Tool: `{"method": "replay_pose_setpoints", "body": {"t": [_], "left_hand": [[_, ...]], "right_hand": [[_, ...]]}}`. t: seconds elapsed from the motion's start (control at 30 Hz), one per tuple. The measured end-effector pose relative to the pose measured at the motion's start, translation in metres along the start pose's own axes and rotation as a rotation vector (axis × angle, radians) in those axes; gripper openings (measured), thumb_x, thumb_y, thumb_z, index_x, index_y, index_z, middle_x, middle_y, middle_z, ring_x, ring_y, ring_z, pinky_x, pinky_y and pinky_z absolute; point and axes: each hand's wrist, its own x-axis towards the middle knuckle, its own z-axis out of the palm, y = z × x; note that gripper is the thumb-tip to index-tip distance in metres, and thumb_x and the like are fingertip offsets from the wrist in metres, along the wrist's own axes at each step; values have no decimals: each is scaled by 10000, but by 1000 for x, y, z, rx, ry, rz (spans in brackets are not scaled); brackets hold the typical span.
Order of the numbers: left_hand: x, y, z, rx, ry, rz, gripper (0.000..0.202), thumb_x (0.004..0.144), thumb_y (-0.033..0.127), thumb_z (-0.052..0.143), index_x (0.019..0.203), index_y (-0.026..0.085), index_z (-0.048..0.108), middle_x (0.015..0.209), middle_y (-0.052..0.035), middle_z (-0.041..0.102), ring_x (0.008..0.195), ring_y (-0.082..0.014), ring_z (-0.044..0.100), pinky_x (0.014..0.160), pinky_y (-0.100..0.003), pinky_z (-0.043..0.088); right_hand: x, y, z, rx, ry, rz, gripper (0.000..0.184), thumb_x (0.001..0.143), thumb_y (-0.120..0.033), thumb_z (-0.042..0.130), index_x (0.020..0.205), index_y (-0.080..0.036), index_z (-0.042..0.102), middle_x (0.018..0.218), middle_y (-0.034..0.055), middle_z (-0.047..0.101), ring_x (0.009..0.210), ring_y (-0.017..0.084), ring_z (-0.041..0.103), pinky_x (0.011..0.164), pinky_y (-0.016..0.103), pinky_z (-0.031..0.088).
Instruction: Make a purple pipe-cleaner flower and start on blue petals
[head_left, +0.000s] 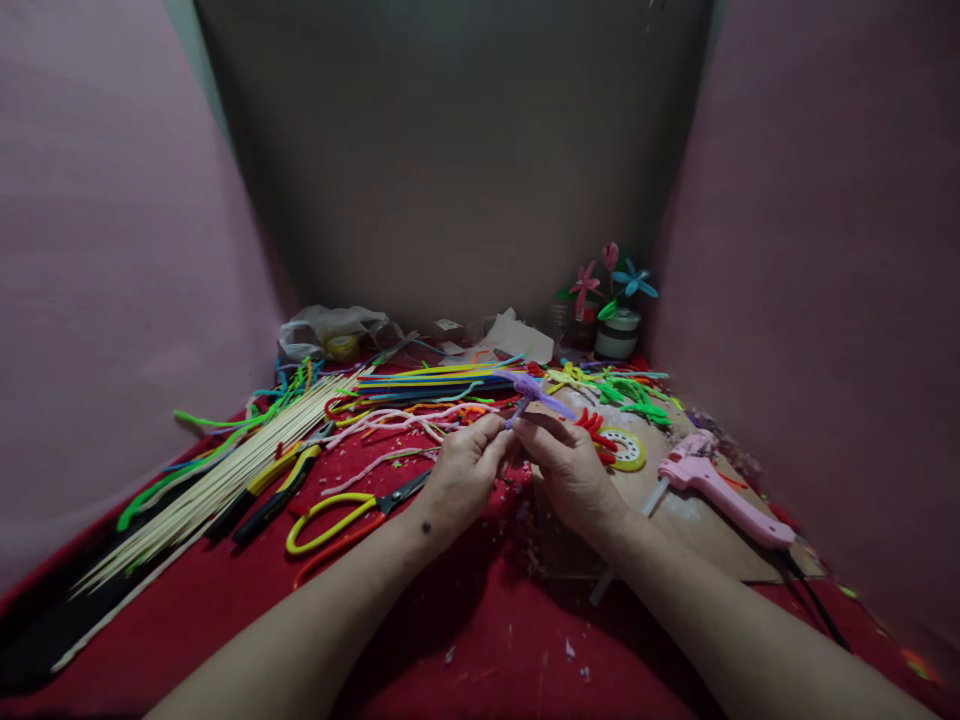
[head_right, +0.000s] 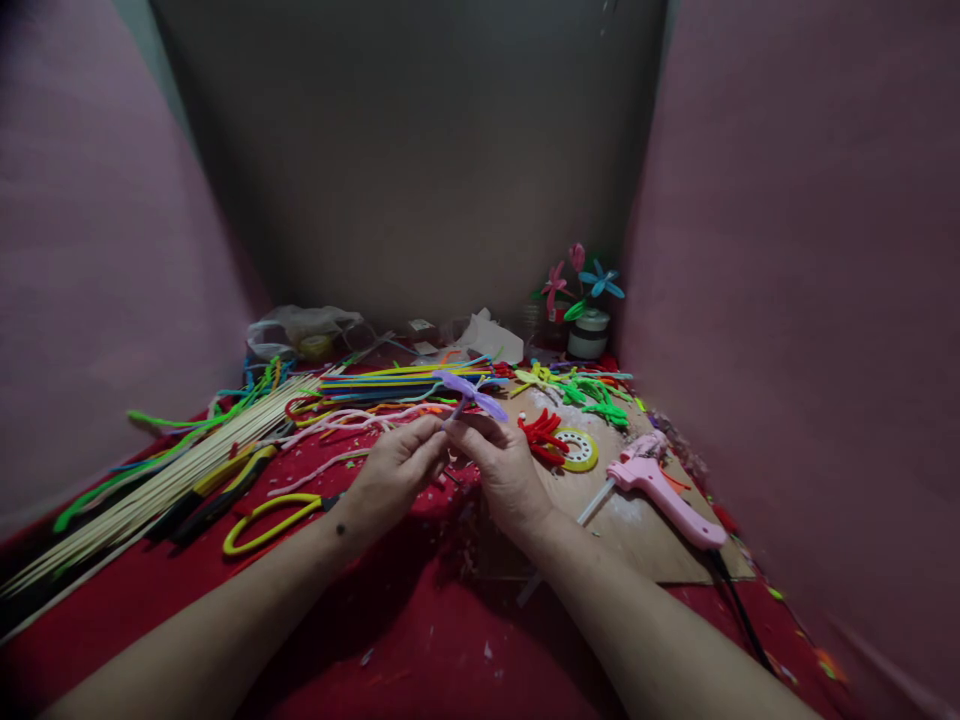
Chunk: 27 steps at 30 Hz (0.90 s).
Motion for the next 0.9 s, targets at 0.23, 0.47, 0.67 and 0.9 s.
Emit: {"method": "replay_pose_setpoints", "body": {"t": [0.23,0.47,0.67,0.9], "left_hand": [[1,6,0,-325,-84,-185,270,795,363,526,640,146,486,478,67,365,403,-39,264,393,-181,182],[1,2,-5,-626,-251,-264,244,808,393,543,767,155,508,466,91,321,355,-18,163,343,-151,125],[1,-1,-7,-711,-307,-307,243,809,382,551,744,155,495,455,93,315,348,-13,153,335,-139,137],[0,4,-2,-394,-197,-220,266,820,409,516,760,149,522,498,72,377,382,-27,254,372,-158,188]], "right_hand": [[1,2,-2,14,-13,16,152,766,-299,621,680,-176,639,633,-20,541,594,104,455,591,250,376],[3,-2,-2,52,-29,72,166,749,-317,628,827,-189,699,643,-16,554,596,107,440,573,247,360],[3,-7,0,89,-7,65,92,678,-277,673,701,-188,687,588,-25,525,568,105,414,546,244,340],[2,-3,0,93,50,40,75,680,-250,682,700,-178,678,626,-6,583,562,115,460,542,257,369]]}}
